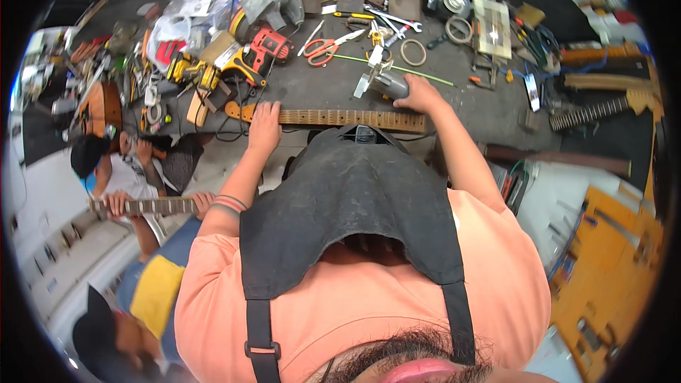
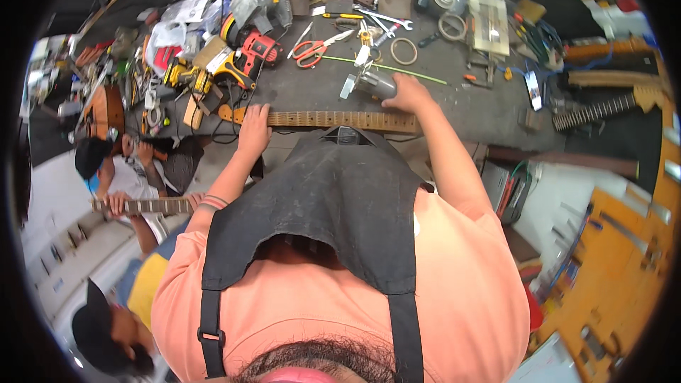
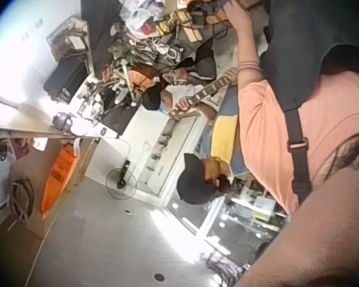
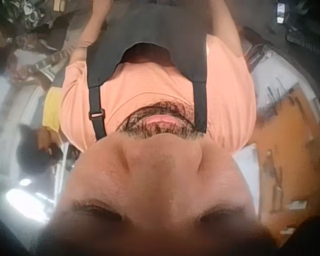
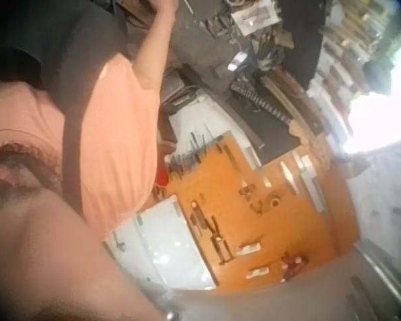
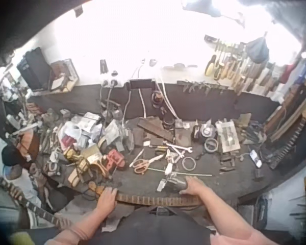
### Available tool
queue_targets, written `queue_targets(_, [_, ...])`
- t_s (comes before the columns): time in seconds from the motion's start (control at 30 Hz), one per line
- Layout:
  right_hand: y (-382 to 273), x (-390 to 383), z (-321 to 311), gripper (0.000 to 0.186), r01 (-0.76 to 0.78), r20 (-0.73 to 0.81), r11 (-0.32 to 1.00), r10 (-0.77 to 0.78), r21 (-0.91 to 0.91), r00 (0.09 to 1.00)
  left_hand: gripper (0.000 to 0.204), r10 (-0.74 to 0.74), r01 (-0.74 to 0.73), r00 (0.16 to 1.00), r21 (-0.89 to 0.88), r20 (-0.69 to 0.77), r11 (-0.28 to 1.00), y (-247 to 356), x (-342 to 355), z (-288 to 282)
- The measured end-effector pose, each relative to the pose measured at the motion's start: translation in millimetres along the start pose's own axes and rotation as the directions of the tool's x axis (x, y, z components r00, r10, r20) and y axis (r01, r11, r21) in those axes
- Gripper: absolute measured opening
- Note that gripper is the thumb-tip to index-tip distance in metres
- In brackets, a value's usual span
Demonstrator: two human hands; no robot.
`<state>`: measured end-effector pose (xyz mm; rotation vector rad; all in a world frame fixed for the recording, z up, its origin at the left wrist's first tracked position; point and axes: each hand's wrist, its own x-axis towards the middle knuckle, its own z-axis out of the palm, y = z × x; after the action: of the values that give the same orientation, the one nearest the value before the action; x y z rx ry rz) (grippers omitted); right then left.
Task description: The person handles a guitar neck, inspecting the fretboard and discussing it with a coworker. They then use a handheld power router to shape the edges of the guitar neck, moving the tool along the wood to smooth the profile.
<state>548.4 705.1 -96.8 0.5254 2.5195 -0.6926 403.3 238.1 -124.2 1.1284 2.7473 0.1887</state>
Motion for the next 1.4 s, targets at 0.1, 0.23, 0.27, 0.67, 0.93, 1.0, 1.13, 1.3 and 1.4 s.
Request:
queue_targets(0.1, [-7.1,-5.8,-10.2,0.079,0.054,0.005,0.998,-0.054,-0.018,0.999,0.064,-0.183,0.183,0.982,-0.001,-0.056,0.983,19.2,-7.6,4.9])
queue_targets(0.23, [0.1,-6.9,-9.8,0.069,0.16,-0.031,0.987,-0.16,-0.025,0.987,0.073,-0.379,0.385,0.916,0.021,-0.129,0.923,58.1,-14.9,13.3])
queue_targets(0.27, [1.9,-6.6,-9.6,0.068,0.179,-0.043,0.984,-0.18,-0.02,0.983,0.076,-0.427,0.434,0.893,0.015,-0.145,0.901,71.0,-16.7,13.0])
queue_targets(0.67, [10.8,-3.8,-14.0,0.066,0.234,-0.02,0.972,-0.235,-0.016,0.972,0.073,-0.746,0.686,0.663,-0.448,0.063,0.573,177.7,-129.1,46.6])
queue_targets(0.93, [17.5,-1.2,-14.0,0.069,0.261,-0.064,0.965,-0.262,-0.021,0.963,0.059,-0.54,0.883,0.456,-0.281,0.707,0.377,208.2,-246.0,102.1])
queue_targets(1.0, [13.4,-8.0,-19.0,0.073,0.224,-0.039,0.975,-0.224,-0.002,0.974,0.059,-0.594,0.899,0.436,-0.3,0.676,0.32,196.8,-252.6,107.6])
queue_targets(1.13, [33.1,-21.7,-29.3,0.078,0.282,-0.187,0.959,-0.272,0.029,0.944,0.052,-0.672,0.842,0.521,-0.445,0.526,0.305,175.4,-199.5,81.1])
queue_targets(1.3, [57.5,-49.8,-49.6,0.077,0.206,-0.28,0.978,-0.186,0.042,0.942,0.049,-0.659,0.666,0.694,-0.608,0.291,0.433,187.1,-109.6,22.9])
queue_targets(1.4, [76.7,-65.5,-53.9,0.077,0.186,-0.318,0.979,-0.152,0.078,0.936,0.049,-0.556,0.616,0.755,-0.665,0.347,0.423,204.4,-76.0,-1.8])
